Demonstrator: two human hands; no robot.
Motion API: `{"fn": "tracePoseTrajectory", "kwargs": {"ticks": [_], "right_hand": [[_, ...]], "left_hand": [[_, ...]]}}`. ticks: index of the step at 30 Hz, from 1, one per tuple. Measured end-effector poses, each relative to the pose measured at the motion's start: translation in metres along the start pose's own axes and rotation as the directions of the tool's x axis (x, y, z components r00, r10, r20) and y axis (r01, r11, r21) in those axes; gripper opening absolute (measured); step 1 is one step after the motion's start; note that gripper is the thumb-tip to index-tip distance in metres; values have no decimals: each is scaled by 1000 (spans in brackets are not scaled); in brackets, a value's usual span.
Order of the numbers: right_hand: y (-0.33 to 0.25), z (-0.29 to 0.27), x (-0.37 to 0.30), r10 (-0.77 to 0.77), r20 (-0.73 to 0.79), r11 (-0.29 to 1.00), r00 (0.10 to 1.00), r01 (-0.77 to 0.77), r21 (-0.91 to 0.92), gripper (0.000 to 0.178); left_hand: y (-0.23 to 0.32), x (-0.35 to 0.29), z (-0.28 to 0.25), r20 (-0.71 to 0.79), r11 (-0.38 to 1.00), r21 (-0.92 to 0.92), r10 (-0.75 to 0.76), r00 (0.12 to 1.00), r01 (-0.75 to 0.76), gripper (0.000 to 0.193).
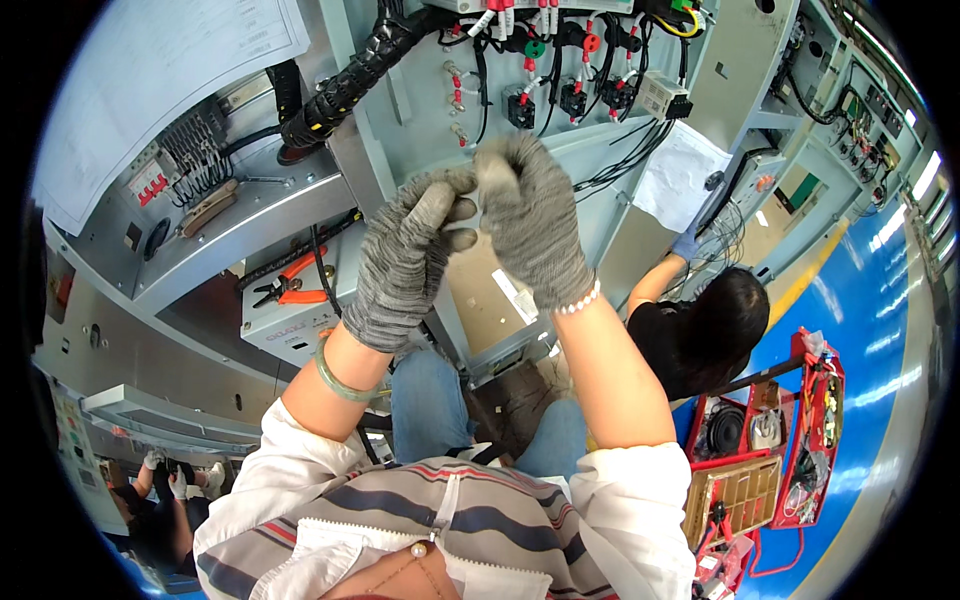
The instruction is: The person works inside an open electrical cabinet, handling and connecting multiple wires to terminal blocks. They use a screwdriver to tighten connections and organize the wiring within the panel.
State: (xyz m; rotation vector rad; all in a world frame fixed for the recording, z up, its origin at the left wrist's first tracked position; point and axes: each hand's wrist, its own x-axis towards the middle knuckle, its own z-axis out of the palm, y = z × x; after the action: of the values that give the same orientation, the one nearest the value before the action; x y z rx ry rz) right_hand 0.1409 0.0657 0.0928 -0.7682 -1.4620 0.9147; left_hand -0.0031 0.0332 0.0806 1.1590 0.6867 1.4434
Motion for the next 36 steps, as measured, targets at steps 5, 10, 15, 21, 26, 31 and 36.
{"fn": "tracePoseTrajectory", "kwargs": {"ticks": [5, 10, 15, 21, 26, 31, 36], "right_hand": [[-7, 14, 58, 85, -97, 951, 992, -51, 305, 24], [-19, 31, 86, 224, -112, 842, 968, -134, 523, 21], [-22, 38, 88, 274, -169, 807, 947, -131, 575, 19], [-22, 49, 86, 267, -188, 776, 945, -95, 624, 12], [-20, 55, 91, 320, -293, 785, 901, -79, 615, 18], [-16, 61, 93, 305, -348, 835, 886, -74, 545, 24], [-23, 66, 89, 306, -399, 849, 864, -58, 526, 20]], "left_hand": [[6, 10, -19, 18, 715, 501, 555, 832, -487, 21], [22, 13, -38, 225, 166, 832, 771, 595, -529, 21], [16, 7, -46, 230, 142, 861, 748, 622, -488, 22], [16, 9, -47, 204, 176, 834, 782, 589, -523, 22], [16, 5, -51, 200, 199, 828, 769, 607, -525, 21], [19, -2, -56, 161, 232, 828, 773, 613, -510, 21], [20, -7, -58, 164, 224, 830, 776, 608, -510, 20]]}}
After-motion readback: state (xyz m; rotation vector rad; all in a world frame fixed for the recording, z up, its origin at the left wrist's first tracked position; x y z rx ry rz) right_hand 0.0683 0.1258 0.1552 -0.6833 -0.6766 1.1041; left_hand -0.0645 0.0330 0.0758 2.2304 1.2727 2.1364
